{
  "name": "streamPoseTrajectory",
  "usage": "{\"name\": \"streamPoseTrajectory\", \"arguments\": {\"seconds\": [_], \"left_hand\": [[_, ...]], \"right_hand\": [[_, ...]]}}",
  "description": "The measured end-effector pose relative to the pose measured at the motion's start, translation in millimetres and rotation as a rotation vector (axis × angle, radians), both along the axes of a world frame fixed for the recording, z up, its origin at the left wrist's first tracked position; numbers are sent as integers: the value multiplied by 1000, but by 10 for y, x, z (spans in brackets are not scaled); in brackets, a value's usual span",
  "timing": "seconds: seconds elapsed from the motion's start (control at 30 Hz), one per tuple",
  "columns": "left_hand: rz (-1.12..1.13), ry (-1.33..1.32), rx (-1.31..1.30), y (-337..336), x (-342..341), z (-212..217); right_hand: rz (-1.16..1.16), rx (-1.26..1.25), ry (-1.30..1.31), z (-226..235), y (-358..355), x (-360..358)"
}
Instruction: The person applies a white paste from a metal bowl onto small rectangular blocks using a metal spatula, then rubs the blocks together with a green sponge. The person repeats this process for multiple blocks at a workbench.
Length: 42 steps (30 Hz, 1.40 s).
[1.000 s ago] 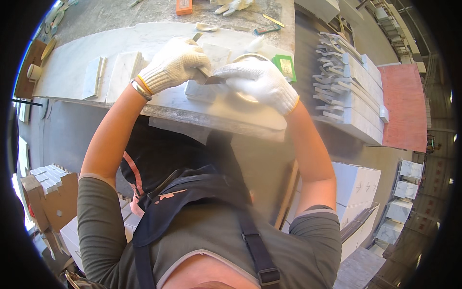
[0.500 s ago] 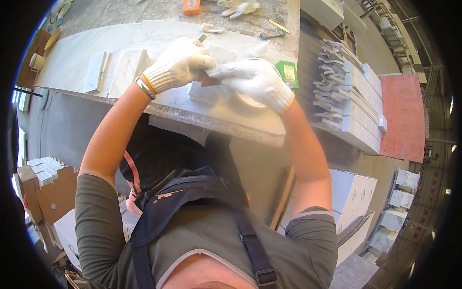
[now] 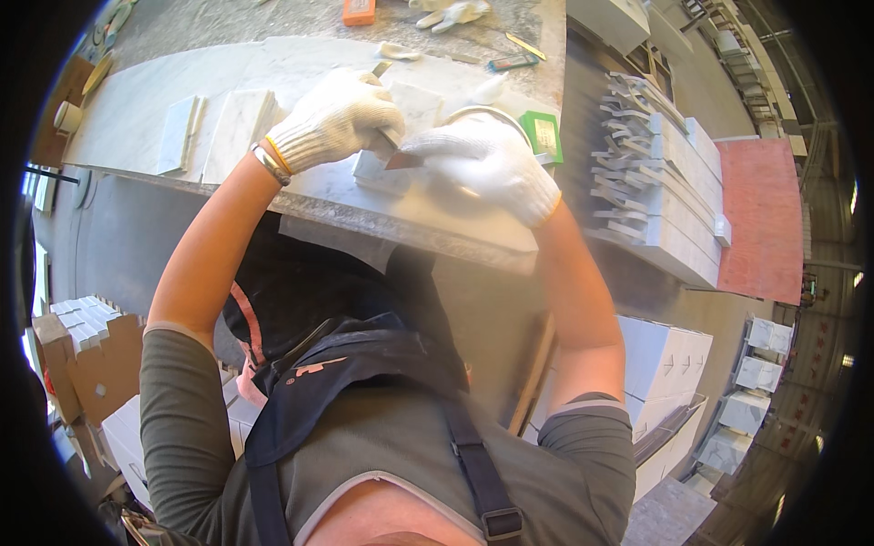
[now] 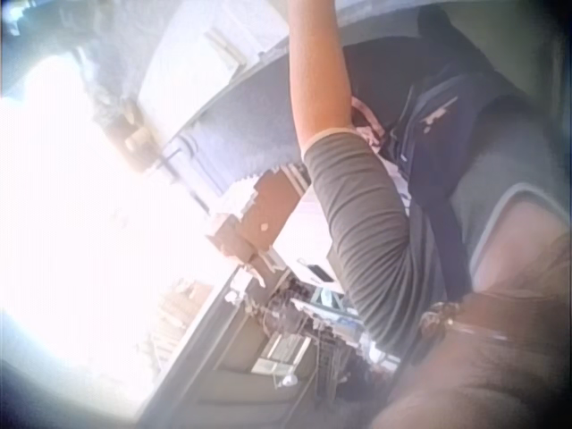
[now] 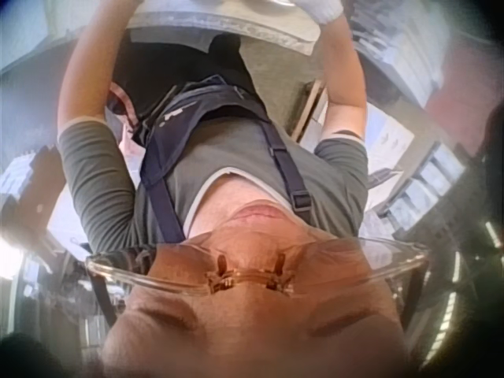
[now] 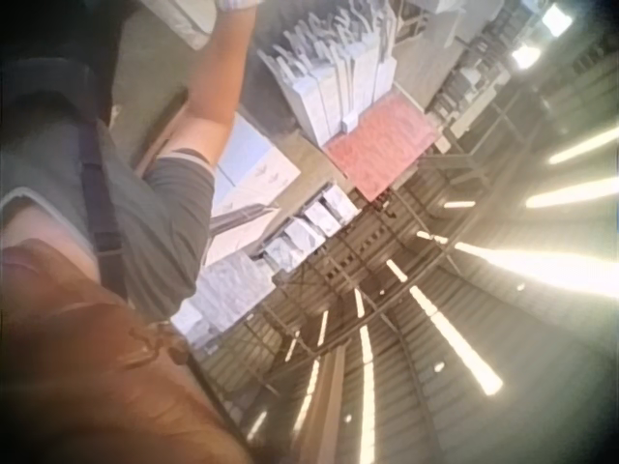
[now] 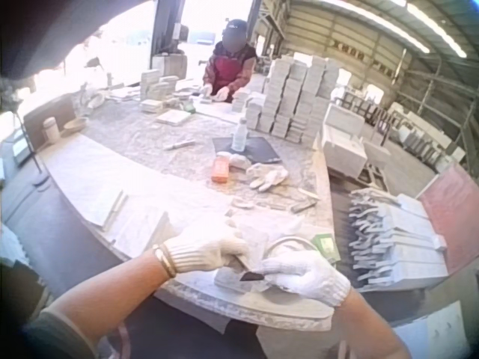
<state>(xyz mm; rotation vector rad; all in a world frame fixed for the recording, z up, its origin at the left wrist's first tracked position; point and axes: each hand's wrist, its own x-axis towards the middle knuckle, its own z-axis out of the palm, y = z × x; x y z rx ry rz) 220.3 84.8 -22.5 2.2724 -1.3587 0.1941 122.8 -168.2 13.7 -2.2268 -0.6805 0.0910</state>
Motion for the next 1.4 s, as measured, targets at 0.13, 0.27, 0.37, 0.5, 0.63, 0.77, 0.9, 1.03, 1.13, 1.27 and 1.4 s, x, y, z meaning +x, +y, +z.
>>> {"name": "streamPoseTrajectory", "arguments": {"seconds": [0.13,0.27,0.37,0.5,0.63,0.77,0.9,1.03,1.13,1.27,1.4], "left_hand": [[-8,-28,4,-15,14,-18],[-32,-43,-26,-4,9,-28],[-31,-13,-43,-4,2,-20],[17,6,-5,-23,-11,8],[-10,-26,1,-18,-19,38],[-2,-35,0,-19,-22,37],[26,-56,6,-14,-51,22],[38,-58,26,-16,-60,15],[5,-58,4,-8,-48,27],[28,-43,46,-16,-45,30],[37,-46,59,-12,-48,15]], "right_hand": [[-42,19,108,88,-29,-159],[-160,138,275,126,39,-285],[-204,202,340,136,86,-309],[-163,129,190,130,99,-287],[-202,84,159,96,70,-311],[-286,86,108,13,92,-427],[-414,178,120,-81,215,-570],[-523,260,162,-121,340,-649],[-553,314,143,-151,429,-661],[-572,241,39,-170,461,-672],[-594,109,-4,-148,420,-752]]}}
